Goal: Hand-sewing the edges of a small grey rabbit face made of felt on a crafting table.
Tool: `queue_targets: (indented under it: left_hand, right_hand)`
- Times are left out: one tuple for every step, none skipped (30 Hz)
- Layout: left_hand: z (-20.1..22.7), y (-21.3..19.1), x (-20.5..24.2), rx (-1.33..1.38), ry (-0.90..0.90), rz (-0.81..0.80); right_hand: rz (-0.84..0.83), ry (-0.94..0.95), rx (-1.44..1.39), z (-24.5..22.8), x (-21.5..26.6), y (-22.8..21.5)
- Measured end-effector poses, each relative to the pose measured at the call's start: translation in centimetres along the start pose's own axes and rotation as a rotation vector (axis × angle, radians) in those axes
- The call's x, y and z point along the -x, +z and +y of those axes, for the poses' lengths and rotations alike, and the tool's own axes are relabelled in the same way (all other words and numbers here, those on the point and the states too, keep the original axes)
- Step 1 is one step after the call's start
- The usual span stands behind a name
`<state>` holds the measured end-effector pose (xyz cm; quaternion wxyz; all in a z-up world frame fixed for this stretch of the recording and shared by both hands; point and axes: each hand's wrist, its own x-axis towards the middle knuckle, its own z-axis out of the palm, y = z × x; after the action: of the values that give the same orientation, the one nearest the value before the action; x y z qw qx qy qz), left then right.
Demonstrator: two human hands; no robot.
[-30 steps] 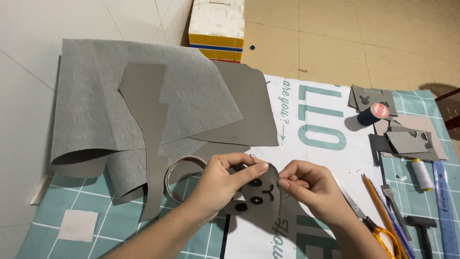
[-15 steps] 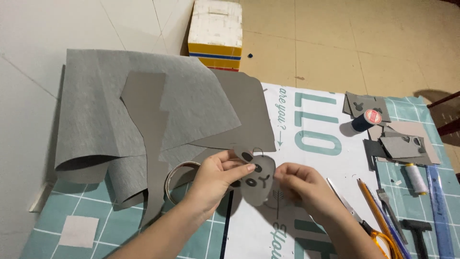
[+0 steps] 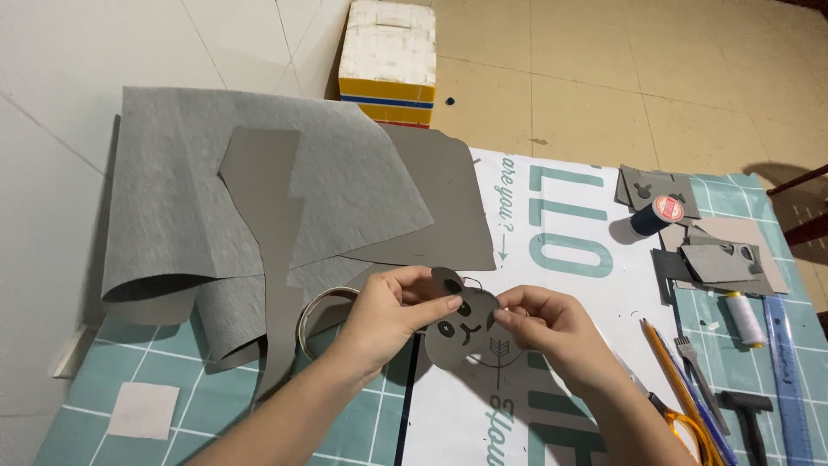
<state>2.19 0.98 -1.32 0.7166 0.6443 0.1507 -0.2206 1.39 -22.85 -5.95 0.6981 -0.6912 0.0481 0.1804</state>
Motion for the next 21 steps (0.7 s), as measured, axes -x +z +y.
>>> queue_targets:
  left_hand:
    - [0.1, -0.1, 0.1, -0.003, 0.017, -0.014]
    - [0.1, -0.1, 0.1, -0.003, 0.016, -0.013]
    - [0.2, -0.2, 0.2, 0.007, 0.03, -0.033]
    - [0.2, -0.2, 0.2, 0.018, 0.044, -0.053]
    - [0.3, -0.2, 0.3, 0.018, 0.043, -0.053]
    - [0.5, -0.2, 0.4, 0.007, 0.039, -0.052]
    - [0.6, -0.2, 0.4, -0.003, 0.034, -0.05]
    - [0.2, -0.2, 0.1, -0.003, 0.033, -0.051]
    - [-0.1, -0.3, -0.1, 0.002, 0.046, -0.051]
    - [-0.4, -0.3, -0.4, 0.007, 0.06, -0.051]
    - [-0.6, -0.4, -0.4, 0.006, 0.057, -0.051]
    - [-0.7, -0.5, -0.5, -0.018, 0.085, -0.073]
    - [-0.9, -0.5, -0.5, -0.038, 0.114, -0.095]
    - [-0.7, -0.5, -0.4, -0.038, 0.111, -0.095]
    - [-0.6, -0.5, -0.2, -0.062, 0.103, -0.119]
    - [-0.5, -0.5, 0.0, -0.086, 0.095, -0.144]
    - [-0.3, -0.5, 0.1, -0.085, 0.089, -0.144]
    - [-0.2, -0.5, 0.3, -0.088, 0.058, -0.172]
    - [0.1, -0.4, 0.3, -0.093, 0.032, -0.2]
    - [-0.3, -0.4, 0.1, -0.092, 0.032, -0.201]
    - [-0.8, -0.3, -0.2, -0.21, 0.071, -0.198]
  right_hand:
    - [-0.006, -0.008, -0.017, 0.0, 0.0, 0.0]
    - [-0.007, -0.008, -0.017, -0.1, 0.0, 0.0]
    - [-0.001, 0.001, -0.01, -0.2, 0.1, 0.1]
    - [0.004, 0.01, -0.003, -0.4, 0.2, 0.1]
    - [0.004, 0.011, -0.004, -0.3, 0.2, 0.0]
    - [-0.002, 0.01, 0.005, -0.3, 0.1, 0.0]
    - [-0.007, 0.009, 0.014, -0.3, 0.1, -0.1]
    - [-0.007, 0.011, 0.014, -0.4, 0.1, -0.1]
    - [-0.013, 0.011, 0.025, -0.4, 0.0, -0.1]
    - [-0.019, 0.011, 0.036, -0.4, 0.0, -0.1]
    - [-0.018, 0.013, 0.034, -0.4, 0.1, -0.1]
    - [-0.025, 0.0, 0.034, -0.3, 0.1, 0.0]
    - [-0.033, -0.012, 0.035, -0.4, 0.1, 0.0]
    - [-0.033, -0.009, 0.035, -0.4, 0.1, 0.1]
    - [-0.035, -0.032, 0.065, -0.5, 0.1, 0.3]
    - [-0.036, -0.055, 0.096, -0.6, 0.1, 0.5]
    - [-0.037, -0.049, 0.095, -1.0, 0.3, 0.8]
    - [-0.066, -0.064, 0.109, -1.3, 0.5, 1.1]
    - [-0.093, -0.083, 0.126, -1.8, 0.6, 1.3]
    - [-0.092, -0.083, 0.126, -1.7, 0.6, 1.4]
    - [-0.062, -0.075, 0.155, -1.6, 0.6, 1.4]
